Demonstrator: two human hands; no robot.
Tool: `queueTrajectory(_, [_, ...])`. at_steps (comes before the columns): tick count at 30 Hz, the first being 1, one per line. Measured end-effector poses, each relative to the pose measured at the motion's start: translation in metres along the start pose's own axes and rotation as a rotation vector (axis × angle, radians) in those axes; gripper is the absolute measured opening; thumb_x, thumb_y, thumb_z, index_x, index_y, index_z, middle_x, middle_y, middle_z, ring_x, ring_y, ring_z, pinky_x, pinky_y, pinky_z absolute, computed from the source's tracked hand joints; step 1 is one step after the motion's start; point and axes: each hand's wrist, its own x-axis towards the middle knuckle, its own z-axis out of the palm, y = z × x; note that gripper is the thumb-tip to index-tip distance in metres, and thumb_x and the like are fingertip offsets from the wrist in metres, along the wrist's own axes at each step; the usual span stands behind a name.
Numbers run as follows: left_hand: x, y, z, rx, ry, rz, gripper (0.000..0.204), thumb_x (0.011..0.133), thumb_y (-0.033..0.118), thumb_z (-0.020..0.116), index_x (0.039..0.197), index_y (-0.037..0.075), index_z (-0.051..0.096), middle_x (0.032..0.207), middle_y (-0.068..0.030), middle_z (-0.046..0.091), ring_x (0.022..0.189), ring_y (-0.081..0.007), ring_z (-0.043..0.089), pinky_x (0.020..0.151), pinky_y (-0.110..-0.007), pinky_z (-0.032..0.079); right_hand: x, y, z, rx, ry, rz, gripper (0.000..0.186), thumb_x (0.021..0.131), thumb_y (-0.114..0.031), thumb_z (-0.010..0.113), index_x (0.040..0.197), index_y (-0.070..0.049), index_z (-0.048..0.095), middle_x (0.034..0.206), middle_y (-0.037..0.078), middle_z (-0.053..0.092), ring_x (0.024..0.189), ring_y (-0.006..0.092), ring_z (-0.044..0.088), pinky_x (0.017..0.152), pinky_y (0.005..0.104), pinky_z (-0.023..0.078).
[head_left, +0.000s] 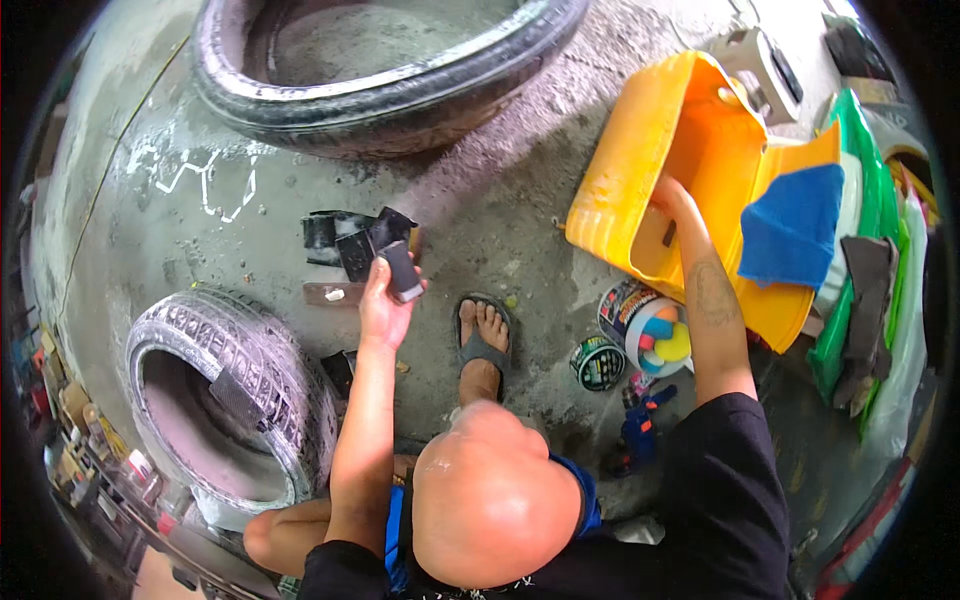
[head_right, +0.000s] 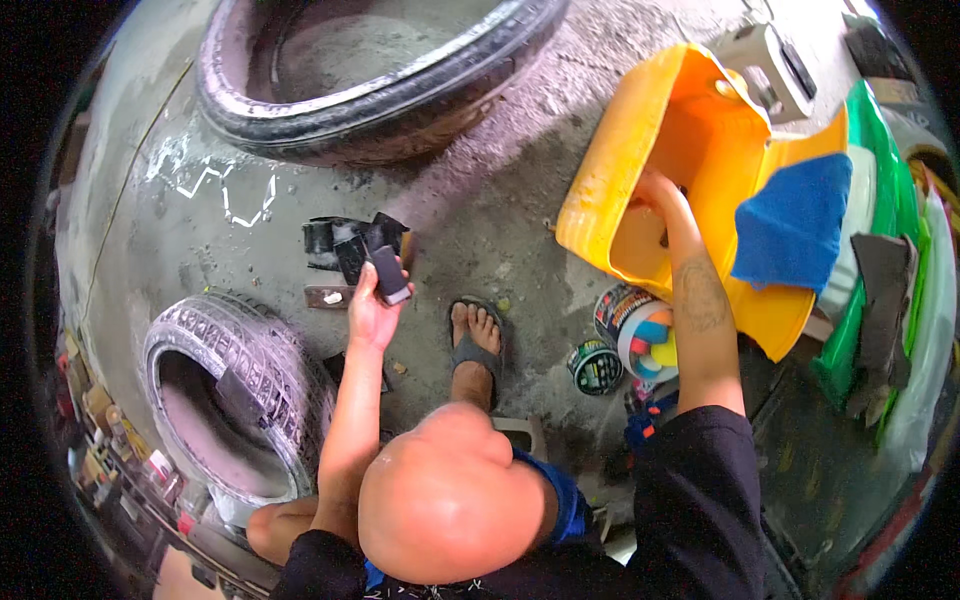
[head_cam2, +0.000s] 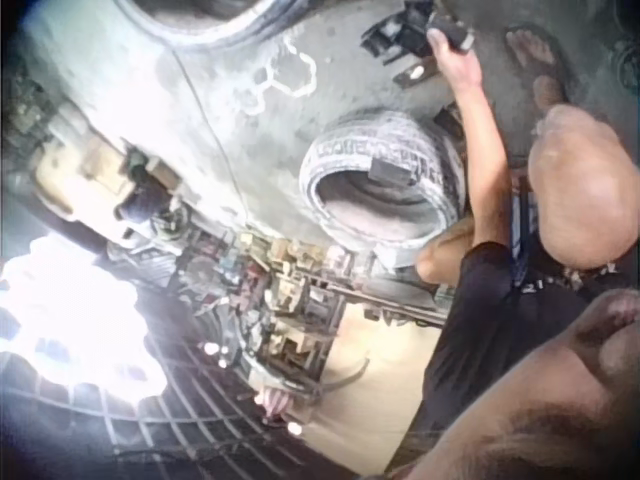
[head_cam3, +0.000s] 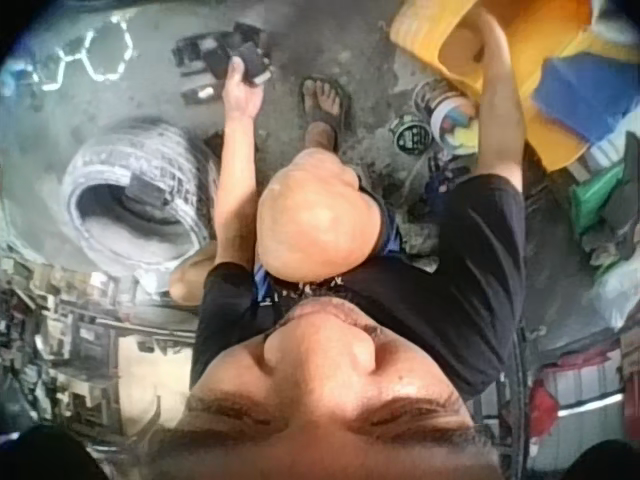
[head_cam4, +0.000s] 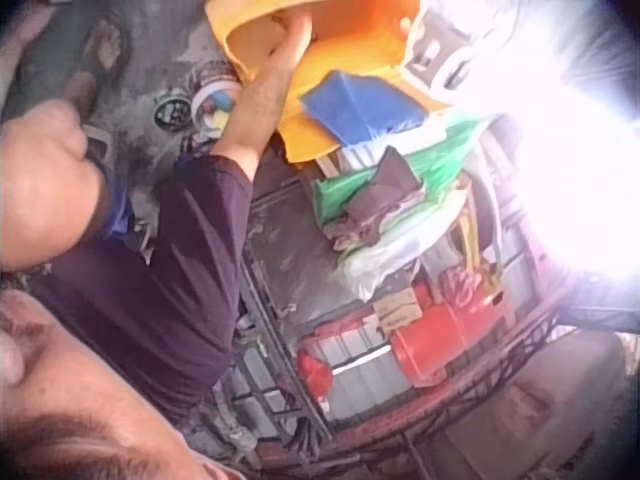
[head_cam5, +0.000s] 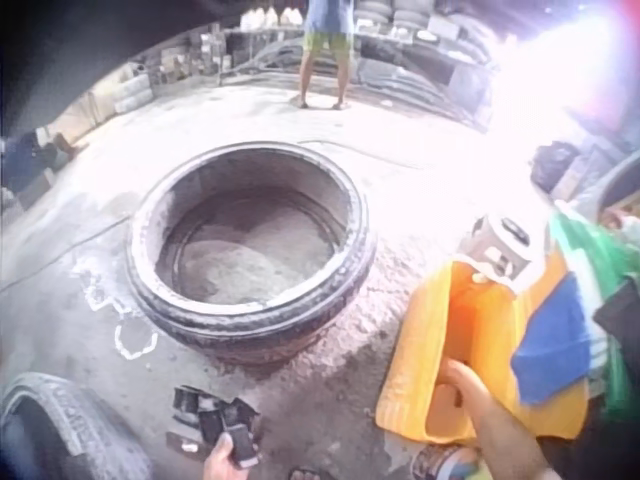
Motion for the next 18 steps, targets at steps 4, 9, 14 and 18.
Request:
queueTrajectory(4, [0.007,-0.028,0.022,-0.024,-0.109,-0.056,0.042,0.102,0.037,0.055,0.134,0.009,0.055,0.123,-0.0093,0.063,0.101,-0.0217,0.065,0.083,-0.043,0.057,0.055,0.085,-0.050,0.239,0.012,-0.063,0.040,0.094,-0.032,0.065,0.122,-0.003,0.063,0.122,0.011,0.068,0.111,0.0250,0.064,0.094,0.0443,0.054])
queueTrajectory(9, [0.015,-0.042,0.037,-0.085,-0.154,-0.052,0.045,0.103,0.039,0.053,0.137,0.010,0.053,0.128,-0.0090,0.063,0.104,-0.0220,0.065,0.084,-0.043,0.056,0.065,0.097,-0.068,0.476,-0.039,0.028,0.039,0.095,-0.031,0.064,0.122,-0.004,0.064,0.122,0.011,0.068,0.114,0.0256,0.062,0.097,0.0439,0.052])
queueTrajectory(14, [0.029,-0.043,0.051,-0.181,-0.228,-0.042,0.044,0.104,0.036,0.049,0.139,0.009,0.052,0.132,-0.0097,0.061,0.110,-0.0237,0.064,0.092,-0.046,0.054,0.048,0.055,-0.123,0.841,-0.147,-0.238,0.035,0.099,-0.029,0.056,0.121,-0.004,0.064,0.125,0.011,0.066,0.115,0.0284,0.061,0.103,0.0454,0.047])
queueTrajectory(18, [0.048,-0.057,0.063,-0.191,-0.289,0.066,0.039,0.100,0.037,0.055,0.127,0.008,0.058,0.118,-0.0084,0.067,0.096,-0.0242,0.068,0.077,-0.045,0.057,-0.010,0.028,-0.134,0.357,0.057,-0.638,0.044,0.103,-0.024,0.048,0.136,0.004,0.054,0.138,0.012,0.058,0.130,0.0243,0.052,0.115,0.0400,0.037])
